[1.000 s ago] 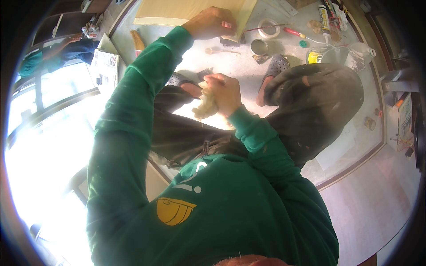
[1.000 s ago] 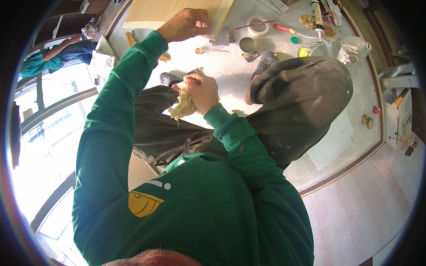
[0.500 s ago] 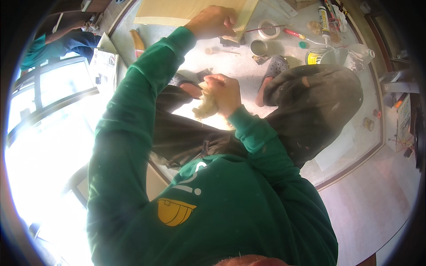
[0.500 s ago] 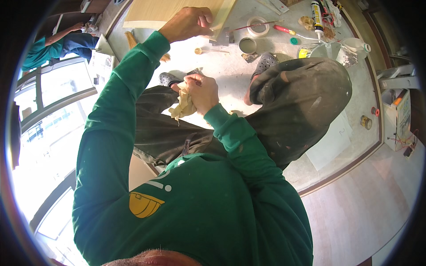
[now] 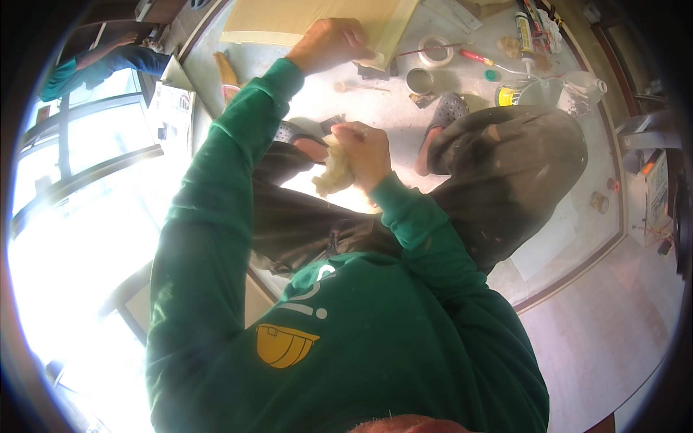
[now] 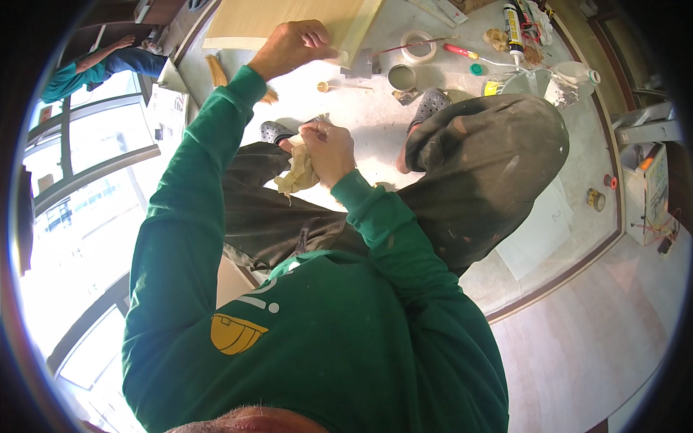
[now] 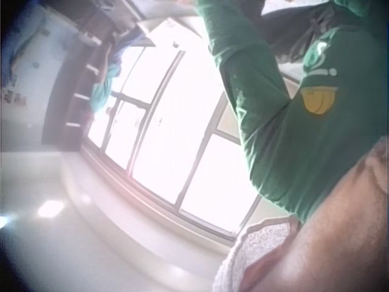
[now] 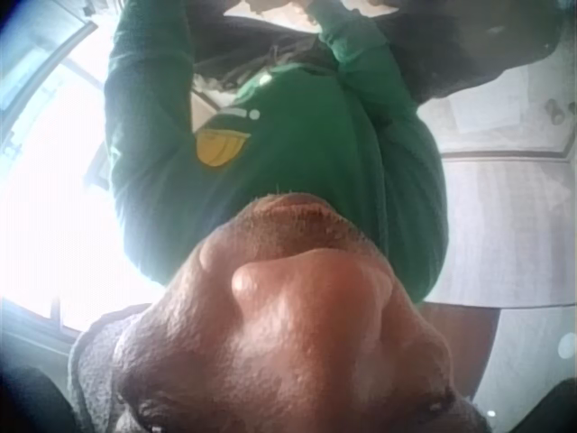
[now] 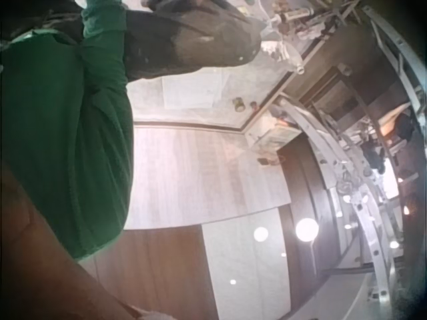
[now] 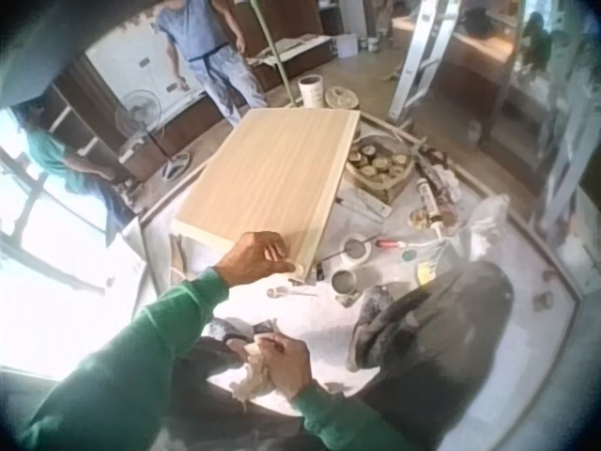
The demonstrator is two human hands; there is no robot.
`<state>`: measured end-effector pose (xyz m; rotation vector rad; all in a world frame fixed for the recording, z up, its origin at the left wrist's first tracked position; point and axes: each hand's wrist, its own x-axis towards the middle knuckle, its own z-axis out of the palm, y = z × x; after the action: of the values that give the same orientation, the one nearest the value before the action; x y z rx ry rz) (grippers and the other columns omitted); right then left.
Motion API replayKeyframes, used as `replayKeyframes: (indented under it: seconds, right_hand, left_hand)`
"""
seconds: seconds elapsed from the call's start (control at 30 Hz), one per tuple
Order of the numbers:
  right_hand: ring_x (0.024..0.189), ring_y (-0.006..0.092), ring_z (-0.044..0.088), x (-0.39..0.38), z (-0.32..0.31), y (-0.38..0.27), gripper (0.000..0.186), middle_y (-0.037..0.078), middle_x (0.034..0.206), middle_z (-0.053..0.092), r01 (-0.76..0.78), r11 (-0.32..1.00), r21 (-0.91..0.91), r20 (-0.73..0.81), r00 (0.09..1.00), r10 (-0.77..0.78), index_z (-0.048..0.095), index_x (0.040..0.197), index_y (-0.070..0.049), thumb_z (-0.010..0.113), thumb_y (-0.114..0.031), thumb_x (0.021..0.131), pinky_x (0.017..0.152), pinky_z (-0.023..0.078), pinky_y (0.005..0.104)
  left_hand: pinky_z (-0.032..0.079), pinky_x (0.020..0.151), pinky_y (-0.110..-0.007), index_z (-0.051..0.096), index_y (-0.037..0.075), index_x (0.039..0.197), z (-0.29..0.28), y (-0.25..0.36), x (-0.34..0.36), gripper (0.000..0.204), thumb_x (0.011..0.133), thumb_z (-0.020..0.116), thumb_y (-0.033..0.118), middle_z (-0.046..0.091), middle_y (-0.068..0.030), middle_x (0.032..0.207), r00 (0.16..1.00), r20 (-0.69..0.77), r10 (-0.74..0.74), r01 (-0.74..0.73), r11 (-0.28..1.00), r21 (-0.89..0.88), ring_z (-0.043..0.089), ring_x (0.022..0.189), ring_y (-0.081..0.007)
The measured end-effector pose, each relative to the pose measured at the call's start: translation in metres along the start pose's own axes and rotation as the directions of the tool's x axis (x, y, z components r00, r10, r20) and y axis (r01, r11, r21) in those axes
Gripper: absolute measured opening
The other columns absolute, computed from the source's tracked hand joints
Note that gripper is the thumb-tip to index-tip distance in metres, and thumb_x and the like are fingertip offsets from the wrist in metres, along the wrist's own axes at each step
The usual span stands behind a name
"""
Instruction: The person sits on the floor and sands a rectangular wooden board with a sanding block. They wipe the surface with a cloth, apply masking tape to the edges, and continue sanding and wiping the board.
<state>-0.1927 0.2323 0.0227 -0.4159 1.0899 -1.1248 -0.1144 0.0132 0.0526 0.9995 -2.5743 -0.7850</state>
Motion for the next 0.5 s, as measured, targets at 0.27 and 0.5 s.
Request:
replayKeyframes:
  seconds: [0.27, 0.5]
  right_hand:
    - [0.078, 0.0124, 0.063, 0.003, -0.003, 0.009, 0.025, 0.008, 0.088, 0.07, 0.052, 0.992, -0.116, 0.001, 0.999, -0.052, 0.071, 0.105, 0.005, 0.068, -0.016, 0.091, 0.069, 0.051, 0.0261]
    - [0.074, 0.0126, 0.063, 0.009, -0.005, 0.018, 0.025, 0.009, 0.083, 0.07, 0.142, 0.966, -0.218, -0.007, 0.989, -0.147, 0.072, 0.102, 0.005, 0.067, -0.017, 0.091, 0.068, 0.05, 0.0277]
  left_hand:
    - [0.053, 0.072, -0.035, 0.071, 0.009, 0.081, 0.009, 0.014, 0.003, 0.039, 0.066, 0.086, 0.041, 0.07, -0.0055, 0.077, 0.976, -0.023, -0.216, 0.218, 0.971, 0.099, 0.068, 0.076, -0.0228]
    - [0.053, 0.074, -0.036, 0.071, 0.008, 0.081, 0.009, 0.021, 0.011, 0.041, 0.065, 0.087, 0.042, 0.071, -0.0055, 0.078, 0.938, -0.047, -0.343, 0.344, 0.938, 0.028, 0.068, 0.077, -0.0241]
